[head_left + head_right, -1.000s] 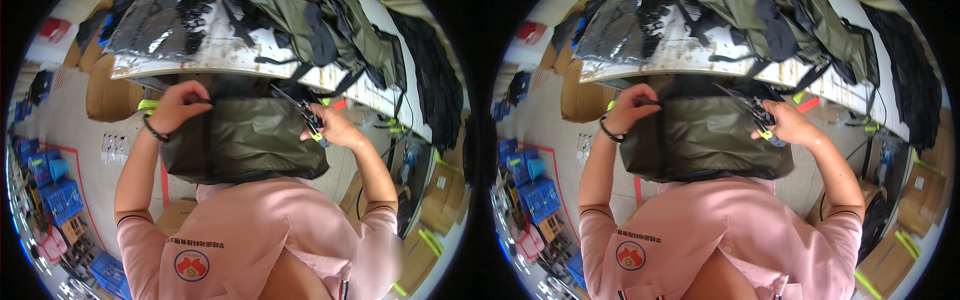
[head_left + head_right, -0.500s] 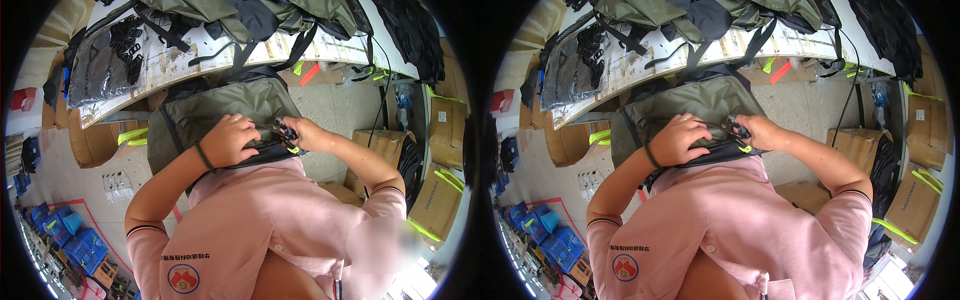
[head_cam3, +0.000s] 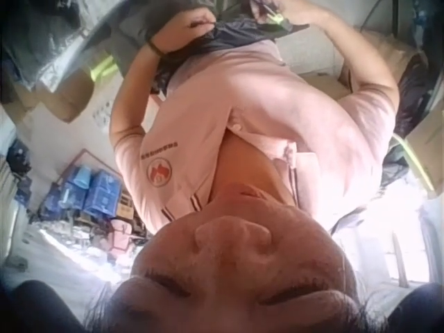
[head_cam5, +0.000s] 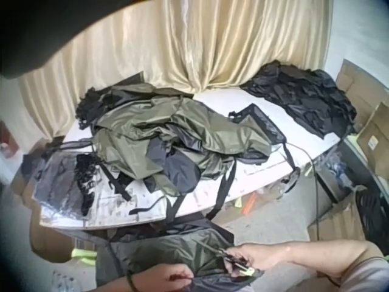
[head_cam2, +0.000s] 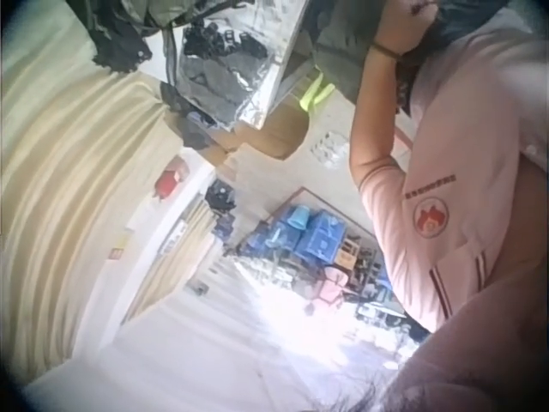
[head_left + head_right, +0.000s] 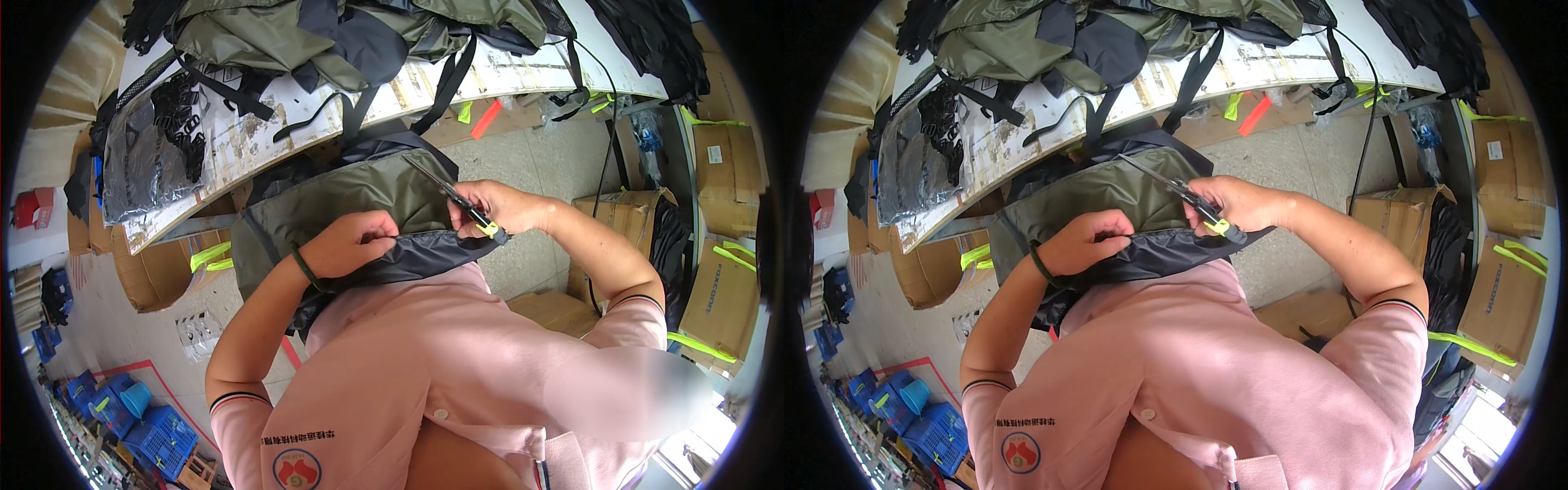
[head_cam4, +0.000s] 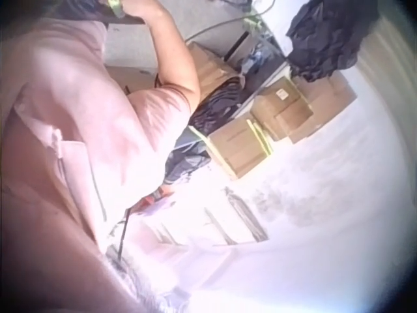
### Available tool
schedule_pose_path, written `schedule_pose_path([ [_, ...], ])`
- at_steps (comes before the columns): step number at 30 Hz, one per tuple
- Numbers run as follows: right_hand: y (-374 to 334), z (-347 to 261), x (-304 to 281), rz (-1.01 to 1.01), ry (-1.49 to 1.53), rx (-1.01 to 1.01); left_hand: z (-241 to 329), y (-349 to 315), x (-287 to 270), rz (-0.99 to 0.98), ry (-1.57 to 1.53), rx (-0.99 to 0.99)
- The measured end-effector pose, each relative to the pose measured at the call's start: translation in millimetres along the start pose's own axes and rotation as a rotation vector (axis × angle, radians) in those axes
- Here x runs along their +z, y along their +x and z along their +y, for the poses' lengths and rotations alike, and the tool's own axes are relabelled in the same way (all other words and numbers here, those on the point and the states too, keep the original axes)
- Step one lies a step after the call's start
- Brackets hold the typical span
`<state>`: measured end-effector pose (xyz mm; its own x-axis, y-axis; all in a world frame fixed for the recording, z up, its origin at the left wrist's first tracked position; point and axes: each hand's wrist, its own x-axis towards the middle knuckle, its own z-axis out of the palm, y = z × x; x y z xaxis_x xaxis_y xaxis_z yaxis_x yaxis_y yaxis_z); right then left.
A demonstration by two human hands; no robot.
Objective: The person is using scissors to cut and trim excess material from olive green and black fabric components of a backpack or tactical bag at a workshop table.
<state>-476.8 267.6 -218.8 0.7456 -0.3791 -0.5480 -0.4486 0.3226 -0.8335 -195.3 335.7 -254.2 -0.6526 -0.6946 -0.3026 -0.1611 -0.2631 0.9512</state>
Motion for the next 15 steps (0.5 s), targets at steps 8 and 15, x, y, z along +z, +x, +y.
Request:
schedule_pose_path([
  [8,-8,-22,4,0.000,-0.064,-0.063,14,41,36,0.135,0.327,0.387],
  [15,-49,-45,-19,0.196,-1.123,-0.201,19,40,40,0.045,-0.267,0.083],
])
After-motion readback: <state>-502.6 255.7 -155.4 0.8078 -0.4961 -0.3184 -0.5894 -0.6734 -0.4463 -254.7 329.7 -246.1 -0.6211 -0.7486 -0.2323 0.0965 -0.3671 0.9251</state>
